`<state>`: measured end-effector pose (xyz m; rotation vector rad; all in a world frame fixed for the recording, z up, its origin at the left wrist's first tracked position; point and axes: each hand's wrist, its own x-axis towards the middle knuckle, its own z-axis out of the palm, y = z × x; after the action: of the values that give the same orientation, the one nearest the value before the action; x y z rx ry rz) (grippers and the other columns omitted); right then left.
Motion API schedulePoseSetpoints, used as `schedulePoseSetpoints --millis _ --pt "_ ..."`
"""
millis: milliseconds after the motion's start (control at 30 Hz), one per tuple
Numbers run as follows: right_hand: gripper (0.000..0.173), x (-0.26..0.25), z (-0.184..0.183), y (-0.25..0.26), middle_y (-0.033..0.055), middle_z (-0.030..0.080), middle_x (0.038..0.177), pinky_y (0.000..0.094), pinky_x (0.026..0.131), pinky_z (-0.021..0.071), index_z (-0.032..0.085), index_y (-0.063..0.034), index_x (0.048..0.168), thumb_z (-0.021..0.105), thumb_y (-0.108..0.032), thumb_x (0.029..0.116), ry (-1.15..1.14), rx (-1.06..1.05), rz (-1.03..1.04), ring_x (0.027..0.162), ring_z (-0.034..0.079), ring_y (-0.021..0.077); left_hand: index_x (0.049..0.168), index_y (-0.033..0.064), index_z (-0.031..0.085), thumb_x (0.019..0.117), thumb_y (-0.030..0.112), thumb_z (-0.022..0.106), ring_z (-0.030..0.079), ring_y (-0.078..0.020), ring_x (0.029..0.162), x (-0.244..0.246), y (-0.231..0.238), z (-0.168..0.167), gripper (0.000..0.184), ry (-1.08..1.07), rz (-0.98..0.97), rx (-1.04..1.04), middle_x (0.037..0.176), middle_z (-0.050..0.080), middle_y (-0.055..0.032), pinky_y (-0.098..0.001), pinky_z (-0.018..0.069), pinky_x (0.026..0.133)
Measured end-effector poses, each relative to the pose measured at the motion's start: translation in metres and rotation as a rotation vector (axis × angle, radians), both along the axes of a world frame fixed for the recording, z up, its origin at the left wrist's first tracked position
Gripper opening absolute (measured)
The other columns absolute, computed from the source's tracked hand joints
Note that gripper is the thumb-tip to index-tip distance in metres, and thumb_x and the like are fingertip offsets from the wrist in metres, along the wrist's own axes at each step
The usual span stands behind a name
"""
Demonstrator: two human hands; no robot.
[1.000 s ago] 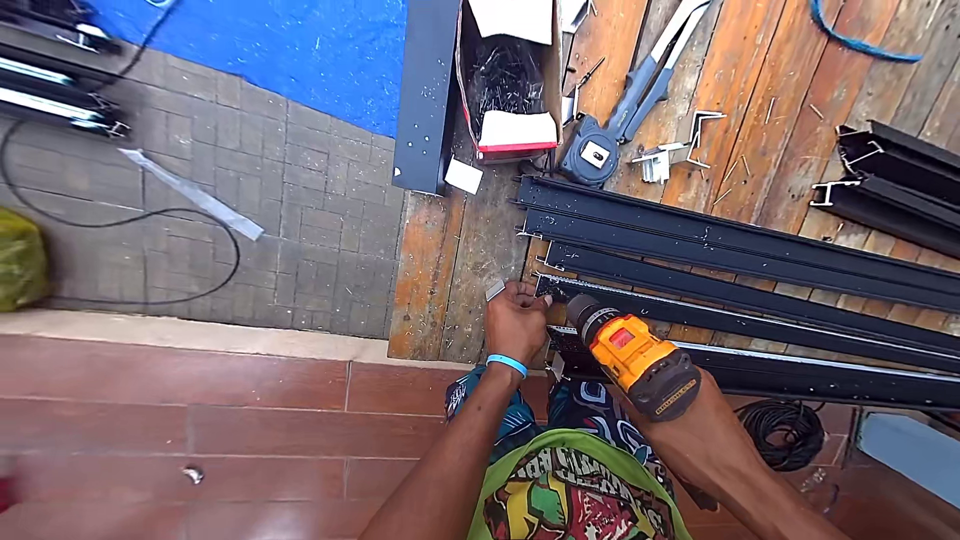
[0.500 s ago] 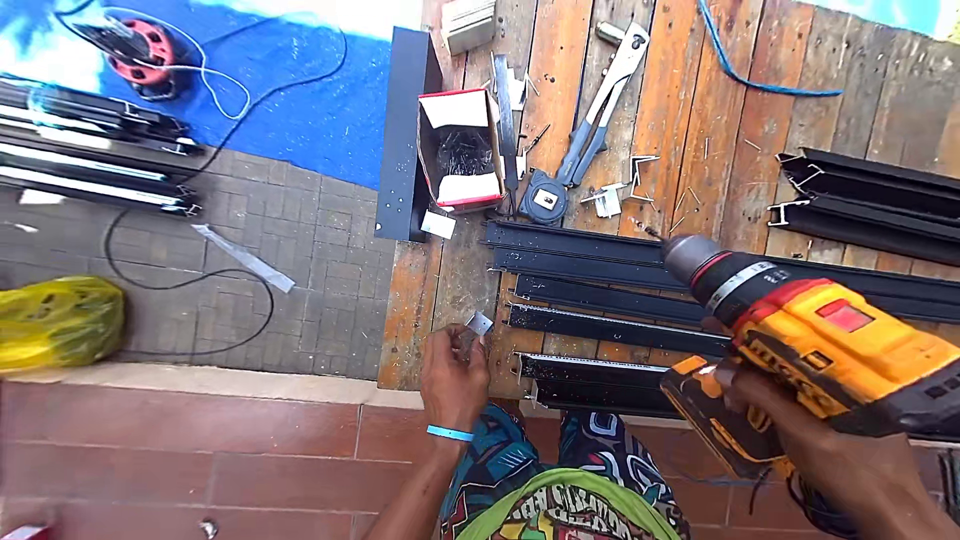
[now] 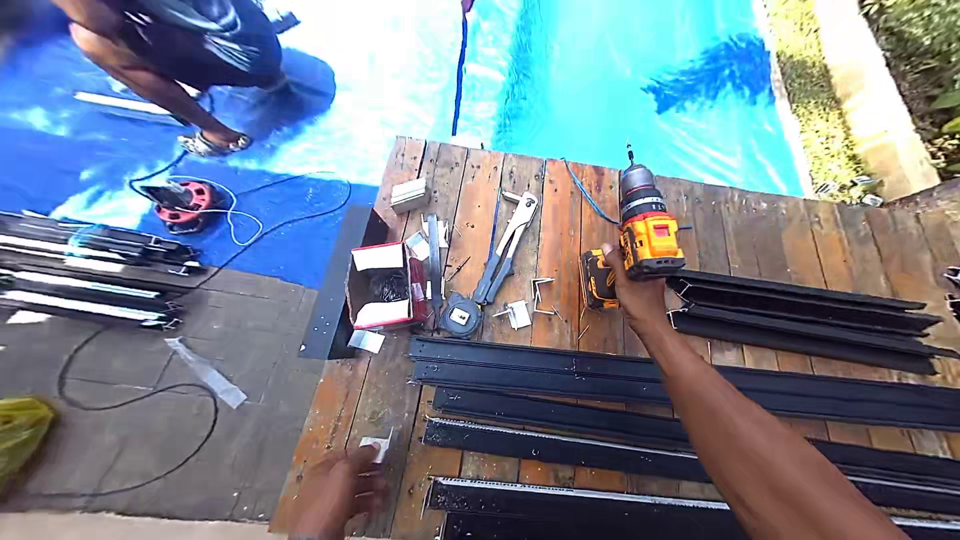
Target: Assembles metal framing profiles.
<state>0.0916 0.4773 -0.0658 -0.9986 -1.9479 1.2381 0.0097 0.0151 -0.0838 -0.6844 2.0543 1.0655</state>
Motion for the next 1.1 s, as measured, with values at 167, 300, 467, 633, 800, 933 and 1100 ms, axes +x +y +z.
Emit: schedulePoseSetpoints --millis 167,300,467,633,800,933,1100 --pt "0.053 0.013 -0.019 -0.002 0.0134 0.067 0.13 0.0469 0.107 0.0508 0.059 -0.0088 0.141 0.069 -0.04 0.0992 -0.091 -0.013 0.017 0.122 0.064 0.0213 0.103 -0.0047 0.069 0.0924 0.017 0.068 0.069 -0.0409 0.08 0.022 0.009 -0.005 0.024 0.717 -0.579 -0.487 0.089 0.07 -0.023 -0.0647 0.0547 0.074" --pt "0.053 0.021 -0.018 -0.004 0.013 0.068 0.124 0.0434 0.103 0.0537 0.059 -0.0055 0.138 0.075 -0.032 0.0953 -0.051 -0.046 0.025 0.115 0.066 0.0188 0.111 0.0001 0.065 0.0944 0.014 0.068 0.072 -0.0357 0.081 0.024 0.039 -0.022 0.022 0.53 -0.492 -0.493 0.088 0.073 -0.0169 -0.0588 0.0578 0.076" --pt "0.046 0.027 -0.028 0.003 0.0099 0.072 0.109 0.0431 0.094 0.0593 0.065 -0.0034 0.123 0.085 -0.02 0.0845 0.032 -0.091 0.068 0.102 0.071 0.0189 0.118 0.0098 0.069 0.0898 0.031 0.069 0.071 -0.03 0.098 0.011 0.054 -0.015 0.035 0.377 -0.456 -0.483 0.108 0.073 -0.0098 -0.0577 0.0561 0.085" --pt "0.066 0.045 -0.021 -0.006 0.0143 0.07 0.117 0.0445 0.098 0.0578 0.057 0.0007 0.133 0.09 -0.015 0.0777 -0.102 -0.165 0.032 0.109 0.069 0.0211 0.109 -0.0001 0.075 0.0979 0.012 0.061 0.072 -0.032 0.095 -0.069 0.087 0.034 0.022 0.971 -0.626 -0.323 0.103 0.074 -0.0174 -0.0531 0.059 0.087" --pt "0.064 0.069 -0.013 -0.034 0.0204 0.065 0.123 0.0513 0.09 0.0581 0.051 -0.0009 0.144 0.077 -0.011 0.0867 -0.267 -0.071 -0.148 0.107 0.068 0.0319 0.116 0.0011 0.071 0.0972 0.014 0.06 0.065 -0.0423 0.118 -0.178 0.164 0.061 0.025 0.319 -1.274 -0.62 0.123 0.068 -0.0243 -0.0634 0.0514 0.099" --pt "0.037 0.067 0.011 -0.12 0.0088 0.067 0.092 0.0367 0.064 0.0577 0.065 0.0007 0.122 0.064 -0.01 0.086 -0.29 0.028 -0.099 0.075 0.066 0.0184 0.126 -0.0016 0.066 0.0979 0.015 0.062 0.063 -0.0462 0.121 -0.191 0.187 0.031 0.032 0.172 -1.496 -0.756 0.13 0.065 -0.0262 -0.0657 0.0527 0.095" --pt "0.039 -0.07 0.033 -0.119 0.0064 0.072 0.1 0.0444 0.083 0.0585 0.063 -0.0083 0.133 0.063 -0.025 0.0979 -0.561 -0.259 0.163 0.088 0.07 0.0215 0.124 0.0005 0.067 0.0927 0.023 0.068 0.064 -0.0458 0.118 -0.194 0.175 0.022 0.039 0.161 -1.612 -0.682 0.128 0.066 -0.0245 -0.0673 0.0536 0.092"
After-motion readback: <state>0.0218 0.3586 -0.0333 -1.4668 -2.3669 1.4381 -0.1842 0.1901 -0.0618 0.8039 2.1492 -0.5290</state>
